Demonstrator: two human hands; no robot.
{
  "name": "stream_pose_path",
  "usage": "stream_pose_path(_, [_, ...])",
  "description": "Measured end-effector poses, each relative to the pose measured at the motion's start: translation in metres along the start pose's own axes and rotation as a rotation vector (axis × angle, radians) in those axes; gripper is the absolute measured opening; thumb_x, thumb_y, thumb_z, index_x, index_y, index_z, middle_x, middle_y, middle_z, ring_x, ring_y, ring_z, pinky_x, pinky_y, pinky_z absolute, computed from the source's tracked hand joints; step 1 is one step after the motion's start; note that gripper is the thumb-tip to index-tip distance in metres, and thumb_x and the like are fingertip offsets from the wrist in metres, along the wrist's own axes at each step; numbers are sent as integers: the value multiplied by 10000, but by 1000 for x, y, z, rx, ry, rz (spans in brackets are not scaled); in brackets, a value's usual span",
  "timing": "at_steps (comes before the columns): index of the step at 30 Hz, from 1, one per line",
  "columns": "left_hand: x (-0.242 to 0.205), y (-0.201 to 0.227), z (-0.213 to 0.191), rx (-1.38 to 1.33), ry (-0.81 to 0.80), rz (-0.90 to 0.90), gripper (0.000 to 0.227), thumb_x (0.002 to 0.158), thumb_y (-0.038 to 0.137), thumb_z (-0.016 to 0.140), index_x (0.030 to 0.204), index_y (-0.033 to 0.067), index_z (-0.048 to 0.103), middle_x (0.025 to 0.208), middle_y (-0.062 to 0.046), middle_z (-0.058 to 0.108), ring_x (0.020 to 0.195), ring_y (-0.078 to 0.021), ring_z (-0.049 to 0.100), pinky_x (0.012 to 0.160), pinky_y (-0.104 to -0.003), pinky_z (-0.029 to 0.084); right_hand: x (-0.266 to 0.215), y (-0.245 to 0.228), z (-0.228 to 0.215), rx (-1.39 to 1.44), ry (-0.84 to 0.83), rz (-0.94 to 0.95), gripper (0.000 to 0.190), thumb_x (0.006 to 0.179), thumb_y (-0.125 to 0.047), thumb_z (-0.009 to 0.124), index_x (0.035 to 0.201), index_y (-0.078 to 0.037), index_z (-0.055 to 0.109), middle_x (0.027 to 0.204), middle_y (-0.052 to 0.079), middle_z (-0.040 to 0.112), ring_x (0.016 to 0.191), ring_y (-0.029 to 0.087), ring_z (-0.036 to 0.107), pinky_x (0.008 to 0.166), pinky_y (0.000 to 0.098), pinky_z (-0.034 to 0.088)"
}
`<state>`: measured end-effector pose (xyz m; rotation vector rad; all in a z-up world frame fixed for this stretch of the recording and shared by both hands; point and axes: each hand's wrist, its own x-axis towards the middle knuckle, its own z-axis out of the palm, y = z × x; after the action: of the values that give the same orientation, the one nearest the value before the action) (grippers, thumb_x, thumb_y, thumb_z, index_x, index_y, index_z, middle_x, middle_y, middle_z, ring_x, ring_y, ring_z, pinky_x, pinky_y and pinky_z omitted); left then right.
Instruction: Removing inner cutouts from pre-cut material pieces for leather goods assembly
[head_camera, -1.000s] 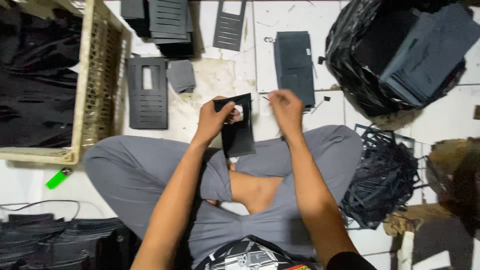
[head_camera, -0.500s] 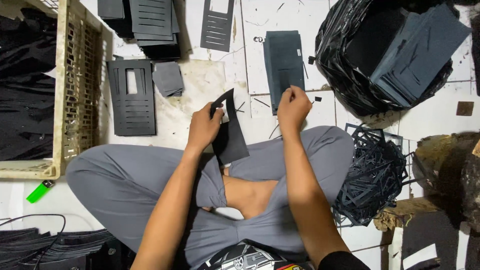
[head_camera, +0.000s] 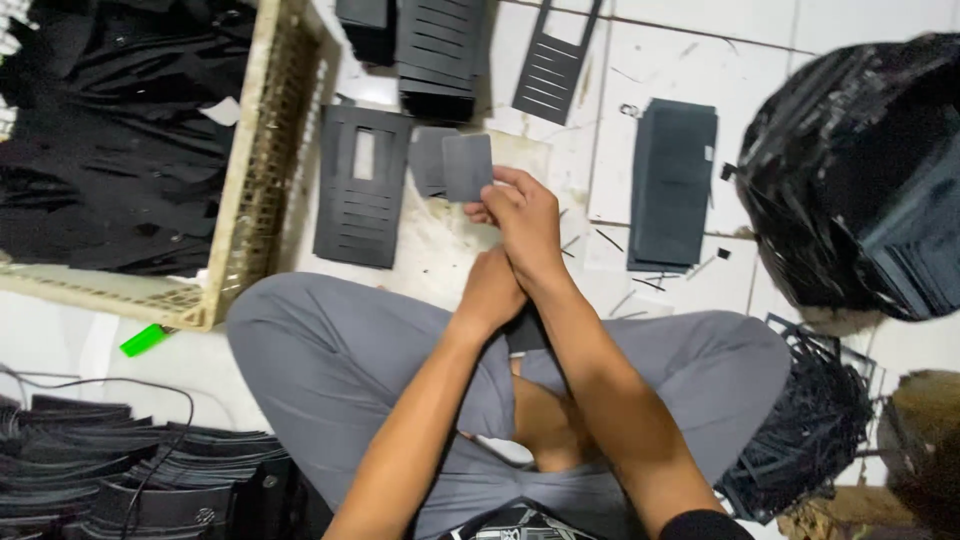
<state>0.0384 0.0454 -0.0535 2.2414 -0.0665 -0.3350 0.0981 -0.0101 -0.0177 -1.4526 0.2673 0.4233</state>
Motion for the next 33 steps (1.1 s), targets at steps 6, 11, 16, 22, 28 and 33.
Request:
stream_pose_path(6, [8, -1, -12, -140, -41, -97, 300, 850, 63, 607, 1082, -111, 684, 920, -311, 712, 938, -553, 689, 818, -592, 565, 3, -1, 8, -674, 164, -84, 405, 885, -243, 715, 1265, -104, 691, 1120, 127, 768, 967, 241, 770, 824, 350, 620])
stream_pose_path(11, [-8, 18, -32, -295, -86, -136, 385, 943, 165, 529, 1262, -22, 637, 1047, -274, 716, 1031, -506, 687, 889, -577, 550, -28, -14, -62, -773, 153, -544, 241, 908, -44, 692, 1143, -59, 745, 1087, 139, 738, 1028, 327, 717, 875, 404, 561])
stream_pose_path(16, [-6, 19, -23, -518, -195, -195, 500, 1057, 393, 445, 1336, 38, 660, 1149, -289, 720, 1132, -499, 659, 987, -589, 500, -43, -2, -138, -885, 19, -533, 481, 913, -111, 688, 1364, 33, 605, 1365, 286, 583, 1291, 499, 524, 1075, 585, 408])
stream_pose_path(22, [0, 4, 2, -746, -149, -247, 363, 944, 420, 645, 898, 89, 786, 597, -94, 669, 641, -224, 640, 708, -338, 519, -57, 27, -162, -488, 32, -81, 171, 942, -178, 707, 1093, -175, 789, 687, -56, 633, 690, 54, 537, 671, 213, 451])
stream_pose_path(28, [-3, 16, -3, -740, -21, -282, 220, 734, 274, 895, 758, 81, 792, 629, -77, 724, 643, -163, 675, 637, -277, 536, -58, 58, -154, -127, 27, 75, 170, 970, -156, 696, 1092, -45, 736, 785, 67, 732, 671, 110, 716, 647, 273, 617])
stream_pose_path(33, [-4, 20, -6, -568, 5, -251, 173, 801, 213, 837, 687, 92, 791, 551, -69, 699, 549, -177, 699, 571, -262, 530, -59, 51, -144, -512, 78, -68, 90, 970, -172, 719, 975, -116, 790, 621, 39, 704, 584, 84, 658, 574, 259, 552])
